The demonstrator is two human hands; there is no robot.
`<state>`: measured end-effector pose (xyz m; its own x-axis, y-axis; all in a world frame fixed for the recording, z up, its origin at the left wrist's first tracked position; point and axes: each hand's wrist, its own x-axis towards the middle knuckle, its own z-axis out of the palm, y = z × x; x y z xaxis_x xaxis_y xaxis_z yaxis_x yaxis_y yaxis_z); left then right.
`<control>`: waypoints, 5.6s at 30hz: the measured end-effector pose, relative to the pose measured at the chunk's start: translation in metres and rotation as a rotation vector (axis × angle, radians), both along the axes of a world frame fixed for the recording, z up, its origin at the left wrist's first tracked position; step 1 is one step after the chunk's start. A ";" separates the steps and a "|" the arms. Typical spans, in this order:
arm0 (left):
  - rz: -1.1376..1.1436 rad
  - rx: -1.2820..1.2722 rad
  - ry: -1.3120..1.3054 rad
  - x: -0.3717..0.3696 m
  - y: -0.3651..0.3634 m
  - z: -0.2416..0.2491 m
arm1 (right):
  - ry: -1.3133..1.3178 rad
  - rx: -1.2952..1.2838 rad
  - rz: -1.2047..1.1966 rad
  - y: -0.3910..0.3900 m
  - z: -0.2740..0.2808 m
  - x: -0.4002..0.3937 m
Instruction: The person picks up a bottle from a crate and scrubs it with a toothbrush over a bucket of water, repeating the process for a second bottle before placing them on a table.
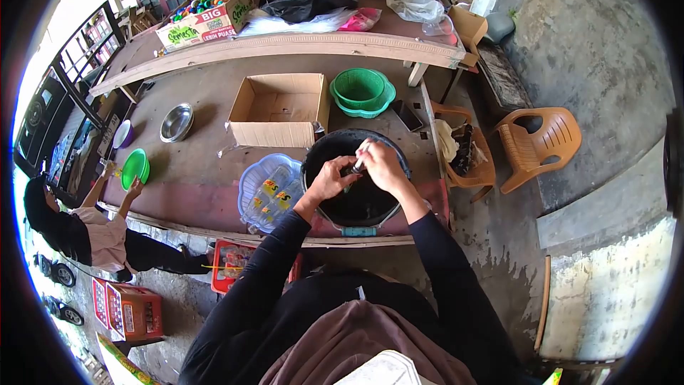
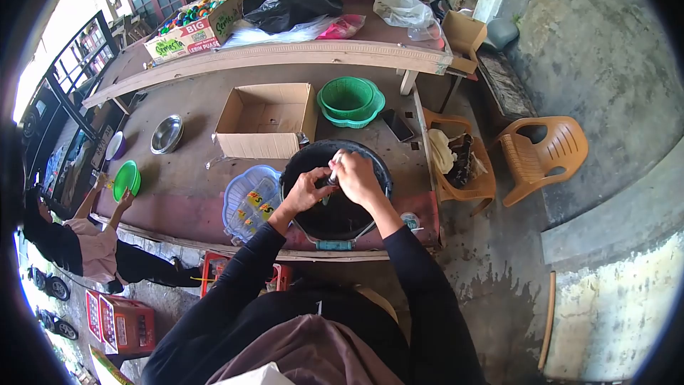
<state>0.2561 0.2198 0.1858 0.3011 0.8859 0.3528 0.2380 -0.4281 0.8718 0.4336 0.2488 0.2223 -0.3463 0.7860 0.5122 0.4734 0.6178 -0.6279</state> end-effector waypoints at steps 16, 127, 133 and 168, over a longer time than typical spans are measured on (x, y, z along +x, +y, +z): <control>0.238 0.130 0.146 0.004 -0.006 0.010 | 0.096 -0.295 -0.150 -0.020 0.024 -0.017; 0.052 0.172 0.072 0.004 0.004 -0.013 | 0.247 -0.178 -0.315 -0.020 0.002 -0.002; 0.038 0.117 0.133 0.002 0.007 -0.011 | 0.263 -0.334 -0.189 -0.018 0.005 0.001; 0.479 0.005 0.529 -0.028 0.010 0.008 | 0.077 -0.263 -0.199 -0.028 -0.029 0.023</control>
